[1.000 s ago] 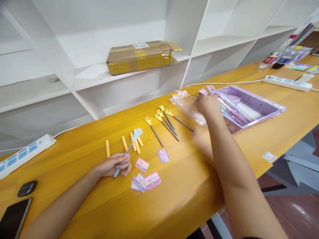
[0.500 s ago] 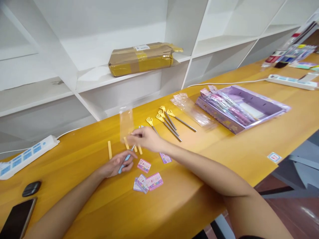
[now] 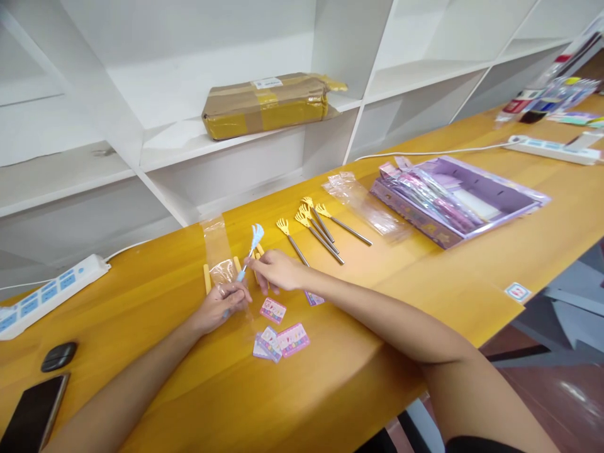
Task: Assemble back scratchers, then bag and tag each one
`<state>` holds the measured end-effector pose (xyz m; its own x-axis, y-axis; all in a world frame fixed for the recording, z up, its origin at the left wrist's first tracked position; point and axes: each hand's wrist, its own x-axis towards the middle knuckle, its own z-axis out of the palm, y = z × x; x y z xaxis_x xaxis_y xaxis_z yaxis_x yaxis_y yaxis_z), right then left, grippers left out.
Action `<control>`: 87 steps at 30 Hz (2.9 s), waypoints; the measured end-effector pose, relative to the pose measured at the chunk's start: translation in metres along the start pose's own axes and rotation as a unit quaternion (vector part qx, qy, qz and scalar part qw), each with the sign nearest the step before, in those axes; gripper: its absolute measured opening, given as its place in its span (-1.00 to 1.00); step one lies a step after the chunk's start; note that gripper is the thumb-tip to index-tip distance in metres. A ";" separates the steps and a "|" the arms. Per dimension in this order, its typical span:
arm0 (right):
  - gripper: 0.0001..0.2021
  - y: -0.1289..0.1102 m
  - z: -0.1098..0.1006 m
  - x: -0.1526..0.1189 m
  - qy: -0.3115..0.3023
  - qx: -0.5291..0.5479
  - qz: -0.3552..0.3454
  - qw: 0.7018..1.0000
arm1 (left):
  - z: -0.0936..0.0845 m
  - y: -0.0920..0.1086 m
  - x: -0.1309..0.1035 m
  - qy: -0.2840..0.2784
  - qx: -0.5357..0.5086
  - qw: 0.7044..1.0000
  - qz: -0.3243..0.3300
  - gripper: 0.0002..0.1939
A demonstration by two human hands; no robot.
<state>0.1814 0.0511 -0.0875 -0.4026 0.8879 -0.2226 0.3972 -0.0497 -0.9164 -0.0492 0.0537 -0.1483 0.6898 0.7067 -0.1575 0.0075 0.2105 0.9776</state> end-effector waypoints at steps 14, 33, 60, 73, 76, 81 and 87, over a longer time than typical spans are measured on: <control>-0.56 0.004 0.013 0.011 0.121 0.246 -0.143 0.951 | 0.016 0.034 -0.005 0.123 0.064 0.984 0.112 -0.63; -0.75 -0.031 0.013 -0.043 0.035 -0.246 -0.333 0.910 | -0.007 0.124 -0.037 0.324 -0.230 0.877 0.271 -0.70; -0.78 -0.020 0.010 -0.030 0.092 -0.237 -0.369 0.894 | 0.008 0.115 -0.040 0.335 -0.179 0.894 0.236 -0.63; -0.71 -0.021 0.009 -0.028 0.068 -0.217 -0.348 0.909 | 0.018 0.120 -0.042 0.313 -0.092 0.925 0.193 -0.67; -0.71 -0.023 0.008 -0.028 0.064 -0.217 -0.350 0.909 | 0.016 0.123 -0.044 0.314 -0.092 0.921 0.212 -0.68; -0.73 -0.027 0.003 -0.029 0.072 -0.206 -0.360 0.907 | 0.012 0.127 -0.047 0.280 -0.092 0.924 0.242 -0.79; -0.73 -0.023 0.000 -0.026 0.099 -0.182 -0.374 0.904 | 0.009 0.124 -0.047 0.280 -0.068 0.921 0.264 -0.84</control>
<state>0.1829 0.0294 -0.0608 -0.5304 0.6764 0.5110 0.3341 0.7207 -0.6074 -0.0738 0.0403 -0.0186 0.0901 0.9641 0.2496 -0.3386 -0.2060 0.9181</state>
